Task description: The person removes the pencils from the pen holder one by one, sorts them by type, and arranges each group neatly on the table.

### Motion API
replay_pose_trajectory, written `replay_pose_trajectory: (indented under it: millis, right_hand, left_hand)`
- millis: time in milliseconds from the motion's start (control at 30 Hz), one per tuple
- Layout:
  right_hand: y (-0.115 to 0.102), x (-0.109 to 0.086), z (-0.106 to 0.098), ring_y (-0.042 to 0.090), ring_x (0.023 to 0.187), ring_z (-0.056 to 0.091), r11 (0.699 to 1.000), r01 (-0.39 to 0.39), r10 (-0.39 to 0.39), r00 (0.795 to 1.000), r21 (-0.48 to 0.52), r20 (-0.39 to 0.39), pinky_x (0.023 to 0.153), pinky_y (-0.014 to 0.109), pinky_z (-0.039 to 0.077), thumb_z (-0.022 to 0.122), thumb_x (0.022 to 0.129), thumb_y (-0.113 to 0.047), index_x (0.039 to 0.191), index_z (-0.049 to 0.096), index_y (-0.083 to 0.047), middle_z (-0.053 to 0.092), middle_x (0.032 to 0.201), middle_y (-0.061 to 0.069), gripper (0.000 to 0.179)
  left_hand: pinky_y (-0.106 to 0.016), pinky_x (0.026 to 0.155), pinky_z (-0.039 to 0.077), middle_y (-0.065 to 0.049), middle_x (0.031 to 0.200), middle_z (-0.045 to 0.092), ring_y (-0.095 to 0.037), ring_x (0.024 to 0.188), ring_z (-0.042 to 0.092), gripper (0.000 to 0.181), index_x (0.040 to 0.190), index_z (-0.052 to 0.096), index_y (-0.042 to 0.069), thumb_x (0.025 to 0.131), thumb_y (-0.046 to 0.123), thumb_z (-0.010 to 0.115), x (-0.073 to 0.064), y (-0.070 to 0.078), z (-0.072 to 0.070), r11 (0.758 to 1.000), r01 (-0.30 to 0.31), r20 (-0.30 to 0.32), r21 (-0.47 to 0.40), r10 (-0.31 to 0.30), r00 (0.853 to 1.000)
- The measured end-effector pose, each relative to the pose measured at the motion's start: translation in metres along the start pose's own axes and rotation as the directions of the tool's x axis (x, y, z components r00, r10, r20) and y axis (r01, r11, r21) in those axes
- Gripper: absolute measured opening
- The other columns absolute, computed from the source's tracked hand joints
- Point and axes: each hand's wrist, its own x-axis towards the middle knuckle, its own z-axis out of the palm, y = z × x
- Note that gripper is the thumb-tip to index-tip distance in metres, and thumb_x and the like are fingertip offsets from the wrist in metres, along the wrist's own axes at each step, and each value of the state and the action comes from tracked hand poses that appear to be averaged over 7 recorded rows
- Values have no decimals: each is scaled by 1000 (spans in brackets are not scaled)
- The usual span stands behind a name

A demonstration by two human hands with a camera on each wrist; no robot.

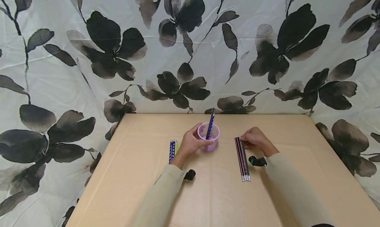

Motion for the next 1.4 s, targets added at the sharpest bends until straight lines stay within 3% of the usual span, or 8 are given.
replay_pose_trajectory:
  millis: [367,567,700,800,900,1133,1267,1400]
  right_hand:
    - [-1,-4,2,15,61,67,999,-34,31,997,-36,-77,61,29,64,67,100,-10,105,69,11,67,78,7,21]
    - [-1,-7,4,15,64,68,999,-1,-1,998,-34,-65,64,30,65,65,100,-8,109,69,12,70,83,10,22]
    - [-4,-10,7,19,72,69,989,45,-61,992,-142,-108,67,30,62,66,98,-11,105,72,10,73,93,18,23]
    - [-9,-13,10,24,82,66,964,80,-121,982,-253,-147,68,27,54,68,96,-15,105,73,6,73,102,20,24]
    - [-16,-14,15,25,84,63,950,114,-166,973,-290,-160,67,26,49,72,93,-17,111,71,5,71,103,20,29]
    - [-29,-17,34,20,86,72,974,200,-206,977,-104,-52,77,28,62,75,90,-11,131,60,10,74,110,24,48]
    - [-32,-22,49,28,102,73,967,253,-253,967,-39,0,84,28,63,78,89,-7,138,56,10,69,123,29,56]
    - [-35,-29,69,40,121,66,945,324,-326,943,35,69,98,34,60,81,84,-4,143,52,7,64,134,30,66]
  left_hand:
    - [-43,117,50,-15,156,54,-36,141,56,101,159,42,12,74,18,96,-4,3,1,1000,-16,-2,13,16,1000]
    - [-42,116,51,-13,155,56,-36,140,57,99,159,43,13,75,19,95,-7,3,1,999,-19,-6,27,19,1000]
    - [-43,119,48,-9,157,54,-34,144,53,99,160,42,15,76,19,94,-11,5,2,1000,-4,-8,25,5,1000]
    - [-44,121,45,-7,159,52,-34,147,50,100,161,40,14,77,20,94,-13,6,3,999,2,-10,33,-1,1000]
    - [-46,122,44,-8,160,52,-34,148,49,101,161,39,13,77,22,94,-15,8,4,998,3,-15,55,-3,1000]
    - [-46,121,45,-9,160,51,-34,148,50,101,161,39,15,77,27,94,-19,11,5,997,15,-22,72,-14,1000]
    - [-47,122,44,-9,160,51,-36,148,49,102,162,38,14,78,28,94,-22,10,6,998,15,-10,65,-14,1000]
    - [-48,121,45,-10,159,52,-37,147,50,100,161,40,14,77,25,94,-26,10,6,999,7,-7,49,-7,1000]
